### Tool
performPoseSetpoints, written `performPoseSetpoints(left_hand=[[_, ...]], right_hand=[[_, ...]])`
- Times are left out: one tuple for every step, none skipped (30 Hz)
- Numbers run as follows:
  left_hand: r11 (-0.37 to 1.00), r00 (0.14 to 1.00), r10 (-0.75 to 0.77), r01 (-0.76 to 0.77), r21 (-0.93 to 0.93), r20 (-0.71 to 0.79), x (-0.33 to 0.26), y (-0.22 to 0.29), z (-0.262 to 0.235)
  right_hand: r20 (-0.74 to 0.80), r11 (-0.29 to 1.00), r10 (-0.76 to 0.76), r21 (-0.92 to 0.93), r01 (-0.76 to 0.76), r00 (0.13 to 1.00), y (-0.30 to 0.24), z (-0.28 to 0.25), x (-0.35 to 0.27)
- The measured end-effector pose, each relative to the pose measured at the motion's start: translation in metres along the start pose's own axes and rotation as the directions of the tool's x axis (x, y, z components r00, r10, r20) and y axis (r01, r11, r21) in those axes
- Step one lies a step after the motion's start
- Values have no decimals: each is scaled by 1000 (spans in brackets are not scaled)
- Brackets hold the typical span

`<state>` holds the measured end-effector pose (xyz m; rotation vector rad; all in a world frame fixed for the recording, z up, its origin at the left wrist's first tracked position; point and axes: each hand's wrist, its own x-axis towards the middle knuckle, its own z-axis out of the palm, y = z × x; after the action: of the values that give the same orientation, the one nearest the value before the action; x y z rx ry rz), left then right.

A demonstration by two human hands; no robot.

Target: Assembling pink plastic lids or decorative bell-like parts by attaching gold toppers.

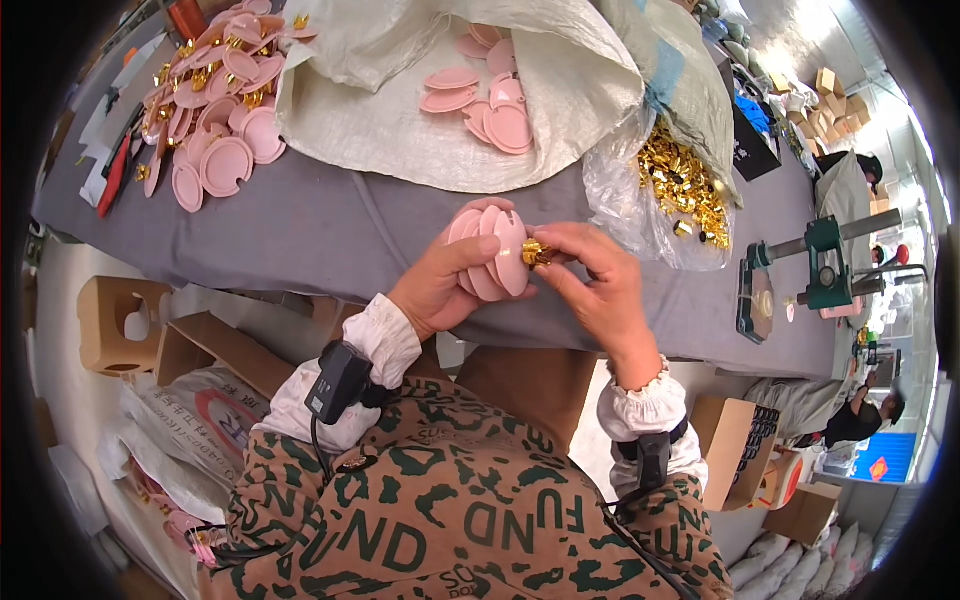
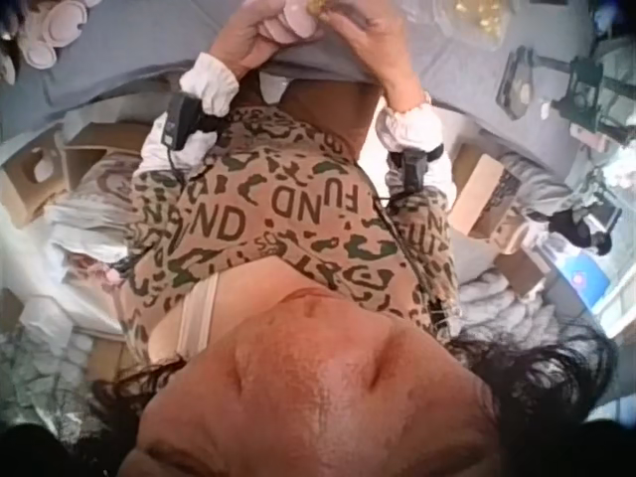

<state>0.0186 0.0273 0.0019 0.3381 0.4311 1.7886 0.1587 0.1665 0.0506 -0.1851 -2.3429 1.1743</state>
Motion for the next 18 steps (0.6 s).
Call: performPoseSetpoints(left_hand=[[999,999,-36,36,19,-5,0,0,-1],[997,997,-73,73,38,-9,1,0,-3],[997,997,-72,72,27,-6,2,1,-3],[996,997,-79,79,49,-10,4,2,-3],[994,996,-86,87,72,-13,6,2,-2],[994,996,-83,84,70,-14,5,2,-4],[992,999,-35,35,124,2,5,0,-6],[983,1000,13,-16,181,20,5,-1,-8],[981,1000,21,-24,191,15,3,-1,-9],[957,996,81,-87,275,33,1,-2,-10],[920,989,140,-150,362,55,-2,-2,-11],[906,987,151,-162,392,59,-1,-5,-11],[903,985,170,-172,394,41,-2,-10,-12],[900,982,186,-183,395,31,-1,-8,-10],[880,979,201,-197,431,37,1,0,-9],[933,978,209,-192,306,-24,-1,7,-7],[966,974,209,-192,173,-82,-4,17,-8],[970,964,241,-234,66,-113,-3,41,-13]], right_hand=[[11,1000,4,-6,-3,1000,-1,-4,3],[66,988,-81,-126,89,995,-1,-9,6],[129,953,-157,-239,185,979,-2,-12,8],[135,952,-152,-245,181,979,-2,-13,8],[129,970,-114,-200,139,985,-2,-14,8],[125,984,-82,-148,100,989,-1,-12,9],[127,984,-84,-147,103,988,0,-10,8],[99,992,7,-124,5,995,-1,-6,4],[75,992,93,-93,-86,993,-2,-2,0],[77,994,78,-80,-72,994,0,1,-5],[69,965,256,-76,-251,964,3,3,-10],[55,909,416,-67,-412,908,6,6,-12],[59,925,379,-37,-377,924,6,10,-11],[22,933,342,113,-342,939,6,13,-13],[-15,918,313,259,-299,950,7,15,-14],[-10,918,284,290,-269,959,7,19,-13],[-105,938,251,274,-215,962,5,21,-11],[-202,953,223,250,-170,954,2,20,-12]])
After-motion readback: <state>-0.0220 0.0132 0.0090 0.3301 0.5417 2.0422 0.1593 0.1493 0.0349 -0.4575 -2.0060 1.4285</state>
